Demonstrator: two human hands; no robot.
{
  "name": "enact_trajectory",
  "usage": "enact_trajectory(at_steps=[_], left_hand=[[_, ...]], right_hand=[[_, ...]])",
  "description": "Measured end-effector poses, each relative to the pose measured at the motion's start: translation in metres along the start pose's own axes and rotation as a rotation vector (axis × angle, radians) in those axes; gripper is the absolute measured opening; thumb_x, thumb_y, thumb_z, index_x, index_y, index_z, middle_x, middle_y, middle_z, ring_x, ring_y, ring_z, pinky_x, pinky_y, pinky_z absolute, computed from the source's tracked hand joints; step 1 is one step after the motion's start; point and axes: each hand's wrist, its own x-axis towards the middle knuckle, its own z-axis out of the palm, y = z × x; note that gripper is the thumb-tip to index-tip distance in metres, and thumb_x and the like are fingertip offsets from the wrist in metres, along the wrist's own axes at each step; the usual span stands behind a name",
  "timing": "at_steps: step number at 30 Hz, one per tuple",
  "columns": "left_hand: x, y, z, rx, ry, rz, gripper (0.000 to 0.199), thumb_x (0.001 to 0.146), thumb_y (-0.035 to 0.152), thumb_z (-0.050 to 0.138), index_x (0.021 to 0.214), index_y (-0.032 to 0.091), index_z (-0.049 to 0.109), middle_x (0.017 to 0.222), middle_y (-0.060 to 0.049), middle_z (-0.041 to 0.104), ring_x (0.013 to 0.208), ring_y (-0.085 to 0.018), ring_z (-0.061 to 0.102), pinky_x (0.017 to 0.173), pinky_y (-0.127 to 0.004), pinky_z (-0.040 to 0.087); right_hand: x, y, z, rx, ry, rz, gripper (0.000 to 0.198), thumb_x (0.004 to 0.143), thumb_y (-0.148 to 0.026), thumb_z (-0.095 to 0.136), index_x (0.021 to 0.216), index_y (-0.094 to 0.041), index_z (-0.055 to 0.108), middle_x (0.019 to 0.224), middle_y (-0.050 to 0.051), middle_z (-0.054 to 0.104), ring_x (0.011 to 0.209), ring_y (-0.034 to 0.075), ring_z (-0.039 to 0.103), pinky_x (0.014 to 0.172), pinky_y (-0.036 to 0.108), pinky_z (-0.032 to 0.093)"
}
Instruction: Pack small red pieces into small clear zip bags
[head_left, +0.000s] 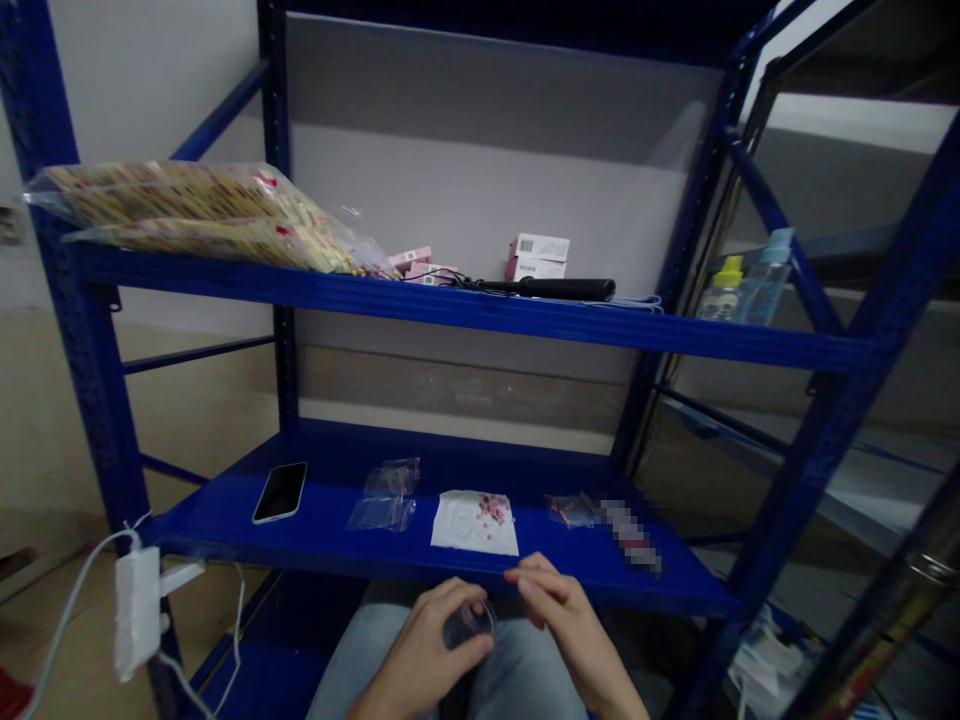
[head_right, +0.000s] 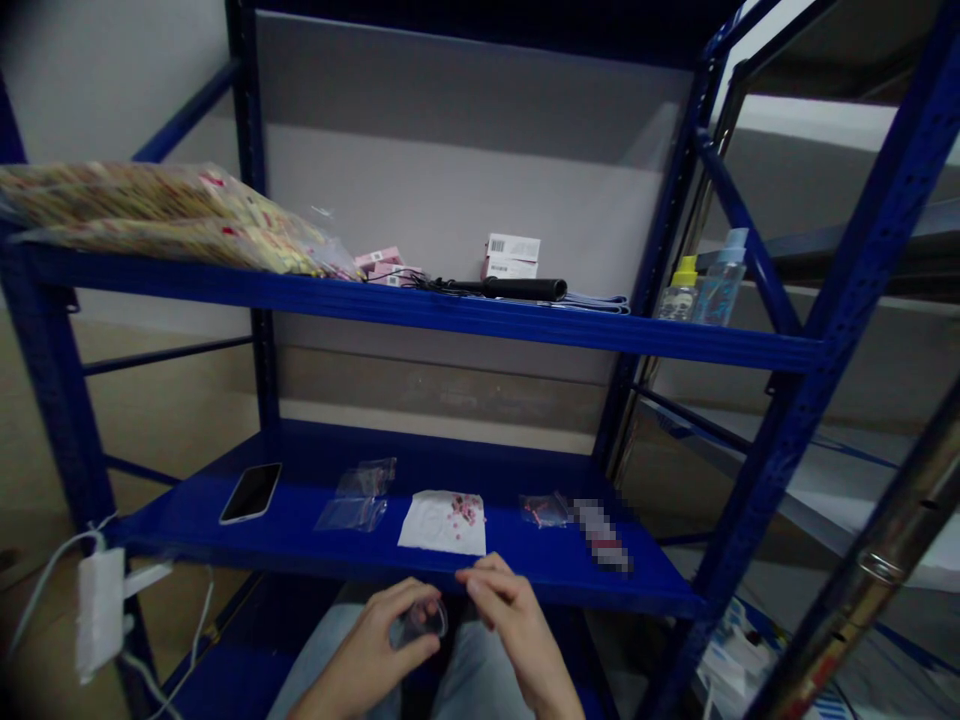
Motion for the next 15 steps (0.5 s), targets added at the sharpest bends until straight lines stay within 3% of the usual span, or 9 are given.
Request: enact_trajectory(at_steps=[3,5,7,11,15], left_hand=[[0.023,0.011,-0.003,0.118,0.01,0.068,0.031,0.081,0.028,0.071,0.111,0.025,0.068,0.111,-0.004,0.069,0.104,-0.023,0.061,0.094,-0.031,0.044],[0.046,0.03,-0.003,0.255,-0.031,0.198,0.027,0.082,0.031,0.07,0.108,0.024,0.068,0.108,-0.004,0.069,0.103,-0.023,0.06,0.094,-0.033,0.043],[0.073,0.055,-0.001,0.443,-0.104,0.377,0.021,0.083,0.033,0.069,0.102,0.023,0.068,0.099,-0.004,0.07,0.097,-0.024,0.061,0.093,-0.037,0.043],[0.118,0.096,0.02,0.854,-0.297,0.72,0.021,0.081,0.037,0.068,0.089,0.017,0.069,0.09,-0.009,0.069,0.094,-0.028,0.06,0.092,-0.045,0.041],[0.139,0.106,0.054,1.057,-0.476,0.868,0.012,0.076,0.027,0.07,0.071,0.016,0.067,0.083,-0.009,0.068,0.092,-0.027,0.059,0.09,-0.047,0.039]], right_hand=[[0.008,0.03,0.002,0.446,0.424,0.083,0.041,0.076,-0.045,0.077,0.107,-0.019,0.072,0.086,0.002,0.066,0.074,0.015,0.06,0.063,0.025,0.046],[0.015,0.047,0.007,0.698,0.536,0.139,0.036,0.072,-0.041,0.077,0.1,-0.018,0.071,0.091,0.005,0.071,0.083,0.019,0.066,0.07,0.028,0.053],[0.02,0.055,0.008,0.86,0.562,0.167,0.024,0.075,-0.037,0.069,0.09,-0.019,0.068,0.093,0.006,0.073,0.088,0.021,0.069,0.076,0.033,0.057],[0.026,0.053,-0.004,0.922,0.672,0.09,0.013,0.079,-0.033,0.057,0.083,-0.021,0.063,0.083,0.005,0.072,0.086,0.023,0.071,0.077,0.039,0.058],[0.028,0.059,-0.022,0.754,0.705,-0.001,0.016,0.078,-0.039,0.056,0.077,-0.023,0.057,0.072,0.004,0.069,0.082,0.025,0.071,0.075,0.043,0.057]])
